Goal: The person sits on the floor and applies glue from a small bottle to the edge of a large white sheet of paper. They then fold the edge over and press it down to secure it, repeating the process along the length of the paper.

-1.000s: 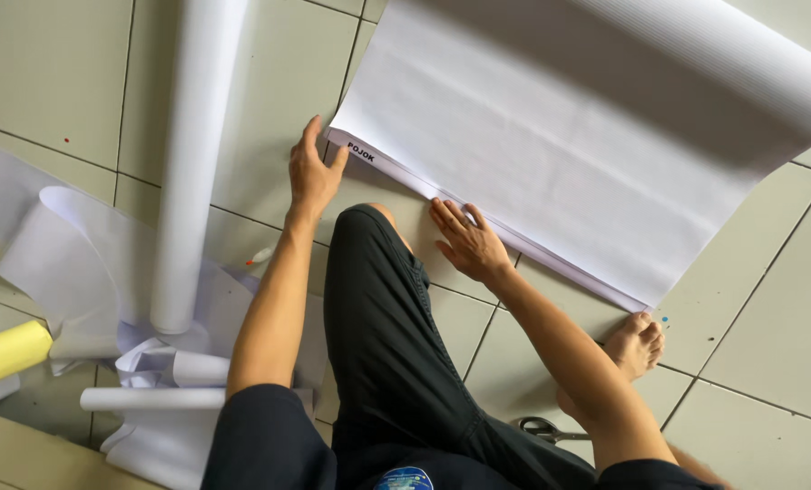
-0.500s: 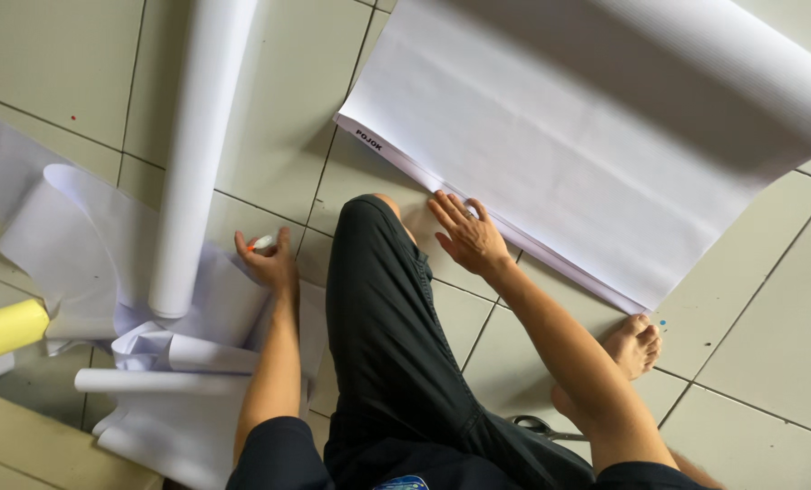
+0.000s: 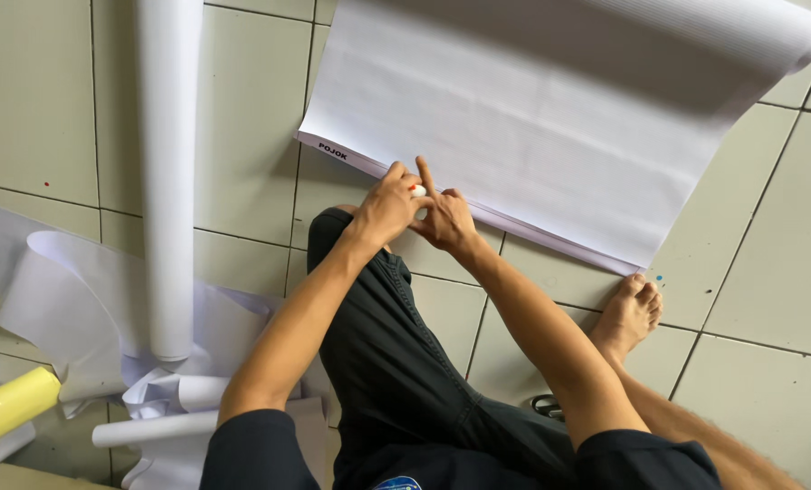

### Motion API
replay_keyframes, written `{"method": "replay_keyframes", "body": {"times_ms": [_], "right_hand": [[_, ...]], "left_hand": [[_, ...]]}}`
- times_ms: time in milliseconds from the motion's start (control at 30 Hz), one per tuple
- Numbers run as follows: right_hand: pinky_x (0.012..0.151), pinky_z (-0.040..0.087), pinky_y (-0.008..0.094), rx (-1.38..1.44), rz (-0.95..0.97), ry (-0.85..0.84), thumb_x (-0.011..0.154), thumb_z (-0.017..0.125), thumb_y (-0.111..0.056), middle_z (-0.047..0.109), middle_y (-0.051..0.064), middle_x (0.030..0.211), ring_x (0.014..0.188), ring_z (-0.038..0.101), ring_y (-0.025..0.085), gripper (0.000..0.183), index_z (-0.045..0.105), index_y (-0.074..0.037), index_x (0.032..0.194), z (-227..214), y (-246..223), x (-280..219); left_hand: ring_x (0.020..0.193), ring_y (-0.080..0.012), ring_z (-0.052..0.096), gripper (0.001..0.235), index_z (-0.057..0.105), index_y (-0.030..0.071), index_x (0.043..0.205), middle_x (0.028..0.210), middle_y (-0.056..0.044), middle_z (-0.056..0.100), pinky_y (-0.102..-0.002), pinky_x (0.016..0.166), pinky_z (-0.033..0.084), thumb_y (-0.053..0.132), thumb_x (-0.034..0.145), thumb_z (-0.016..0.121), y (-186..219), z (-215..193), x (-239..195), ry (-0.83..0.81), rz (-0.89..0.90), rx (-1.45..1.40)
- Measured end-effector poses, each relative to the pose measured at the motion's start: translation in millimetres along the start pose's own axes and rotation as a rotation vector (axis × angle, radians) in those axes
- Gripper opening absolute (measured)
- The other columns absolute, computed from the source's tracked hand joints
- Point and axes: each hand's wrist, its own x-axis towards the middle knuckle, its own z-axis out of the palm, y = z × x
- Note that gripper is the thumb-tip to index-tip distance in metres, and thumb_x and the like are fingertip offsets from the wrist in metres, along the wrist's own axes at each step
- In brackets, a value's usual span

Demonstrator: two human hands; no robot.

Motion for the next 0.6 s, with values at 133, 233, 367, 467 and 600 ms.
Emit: {"method": "replay_keyframes", "body": {"times_ms": [133,233,367,467,600], "right_hand": [[0.109,0.044,0.045,0.104,0.056,0.068,0.093,0.058,-0.045,0.076,0.023,0.096,0.116,0.067,0.048,0.094,0.005,-0.023,0.167,37.7,38.5,19.9],[0.105,0.046,0.045,0.057,-0.024,0.135,0.097,0.048,-0.044,0.076,0.017,0.083,0.104,0.073,0.042,0.072,0.021,-0.034,0.163,59.8,55.6,23.1],[0.106,0.046,0.039,-0.019,-0.046,0.17,0.096,0.054,-0.041,0.076,0.008,0.08,0.1,0.076,0.033,0.064,0.032,-0.043,0.156,70.8,72.6,30.2],[0.105,0.047,0.038,-0.03,-0.034,0.191,0.101,0.051,-0.052,0.075,0.004,0.077,0.101,0.076,0.03,0.047,0.042,-0.044,0.147,73.9,70.3,27.9],[0.102,0.05,0.039,-0.043,-0.073,0.274,0.102,0.053,-0.054,0.075,0.006,0.075,0.097,0.076,0.028,0.035,0.049,-0.043,0.134,81.6,74.2,30.4]], "left_hand": [[0.105,-0.0458,0.068,0.039,0.067,0.0,0.119,0.117,-0.017,0.053,-0.048,0.09,0.06,0.033,0.1,0.066,-4.8,0.4,10.6,-0.176,-0.048,0.027],[0.105,-0.0416,0.069,0.041,0.069,0.005,0.119,0.111,-0.015,0.062,-0.051,0.093,0.055,0.037,0.094,0.073,-7.4,-10.6,-0.1,-0.148,0.018,0.171],[0.102,-0.0449,0.071,0.053,0.041,0.008,0.141,0.107,-0.024,0.071,-0.055,0.087,0.057,0.037,0.103,0.061,5.5,-36.8,-9.0,-0.129,0.117,0.052],[0.081,-0.0315,0.071,0.016,0.056,0.014,0.112,0.083,-0.011,0.067,-0.041,0.073,0.059,0.024,0.101,0.061,-28.4,-18.5,-2.4,0.025,0.37,0.363],[0.064,-0.022,0.063,0.008,0.058,0.015,0.082,0.065,-0.002,0.056,-0.035,0.062,0.054,0.013,0.085,0.065,-50.0,-8.0,9.0,0.14,0.642,0.681]]}}
